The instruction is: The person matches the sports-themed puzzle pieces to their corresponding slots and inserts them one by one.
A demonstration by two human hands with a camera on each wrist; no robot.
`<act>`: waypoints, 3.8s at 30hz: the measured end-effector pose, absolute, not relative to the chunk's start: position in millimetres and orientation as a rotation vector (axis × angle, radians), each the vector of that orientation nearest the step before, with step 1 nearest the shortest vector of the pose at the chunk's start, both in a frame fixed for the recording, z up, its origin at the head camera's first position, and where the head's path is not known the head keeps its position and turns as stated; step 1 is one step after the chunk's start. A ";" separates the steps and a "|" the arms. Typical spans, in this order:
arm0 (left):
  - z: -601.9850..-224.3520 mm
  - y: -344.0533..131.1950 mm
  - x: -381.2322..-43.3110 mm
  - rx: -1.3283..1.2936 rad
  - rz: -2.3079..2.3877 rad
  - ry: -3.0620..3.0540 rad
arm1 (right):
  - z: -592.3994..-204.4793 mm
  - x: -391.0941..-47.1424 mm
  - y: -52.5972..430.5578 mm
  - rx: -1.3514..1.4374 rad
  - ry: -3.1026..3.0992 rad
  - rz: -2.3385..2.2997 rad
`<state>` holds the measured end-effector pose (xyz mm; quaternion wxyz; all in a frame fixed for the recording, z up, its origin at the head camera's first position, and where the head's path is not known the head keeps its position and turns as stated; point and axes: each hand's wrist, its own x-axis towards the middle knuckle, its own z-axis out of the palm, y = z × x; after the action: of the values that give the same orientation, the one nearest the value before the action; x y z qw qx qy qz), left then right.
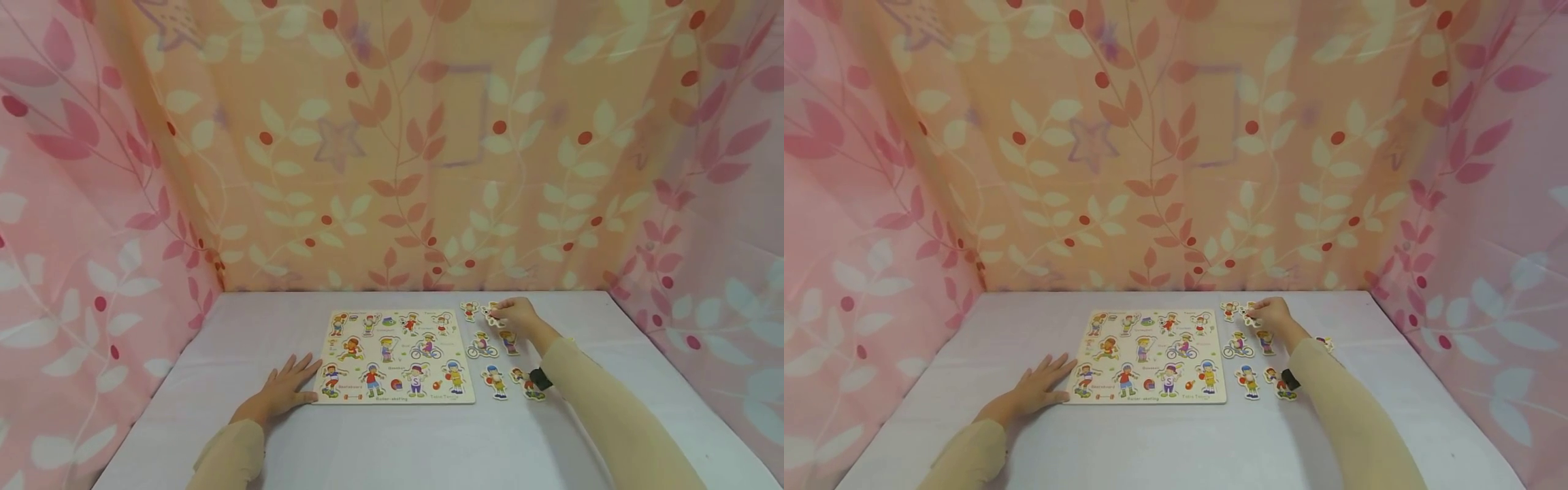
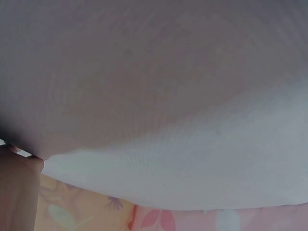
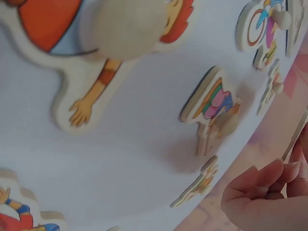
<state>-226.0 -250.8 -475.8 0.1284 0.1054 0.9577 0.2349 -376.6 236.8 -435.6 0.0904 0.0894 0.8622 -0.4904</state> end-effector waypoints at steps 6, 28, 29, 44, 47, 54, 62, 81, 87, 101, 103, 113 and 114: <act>-476.5 -250.7 -226.2 0.318 0.692 2.779 | -432.7 -374.1 235.9 0.288 2.525 -1.528; -480.1 -252.9 -226.1 0.321 0.711 2.783 | -429.5 -363.0 216.3 0.289 2.549 -1.574; -480.1 -253.0 -225.9 0.322 0.708 2.783 | -430.0 -363.0 214.4 0.293 2.529 -1.587; -476.9 -252.8 -225.8 0.302 0.694 2.772 | -434.9 -358.2 181.4 0.241 2.466 -1.675; -476.2 -252.3 -225.6 0.293 0.693 2.771 | -437.7 -359.1 174.0 0.234 2.431 -1.714; -476.8 -252.1 -226.1 0.321 0.689 2.783 | -437.7 -357.5 160.0 0.200 2.511 -1.624; -476.2 -252.0 -225.3 0.321 0.715 2.781 | -438.0 -354.1 145.2 0.212 2.466 -1.630; -479.0 -253.0 -224.3 0.327 0.720 2.786 | -449.4 -355.5 110.5 0.174 2.169 -1.881; -481.2 -253.8 -227.7 0.315 0.724 2.787 | -452.4 -357.4 100.6 0.210 2.134 -1.912; -476.6 -250.5 -224.0 0.304 0.720 2.786 | -464.4 -362.3 79.1 0.224 2.163 -1.917; -478.3 -250.2 -224.5 0.312 0.723 2.786 | -465.3 -362.8 78.5 0.233 2.165 -1.911; -481.9 -247.0 -223.3 0.339 0.721 2.787 | -464.7 -369.4 73.3 0.273 2.266 -1.769; -481.4 -246.7 -223.2 0.346 0.727 2.786 | -465.0 -371.2 72.9 0.275 2.306 -1.727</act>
<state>-223.2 -246.7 -481.4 0.1206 0.1185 0.9537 0.2488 -371.2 72.9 -465.0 0.1236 0.0944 0.7906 -0.5923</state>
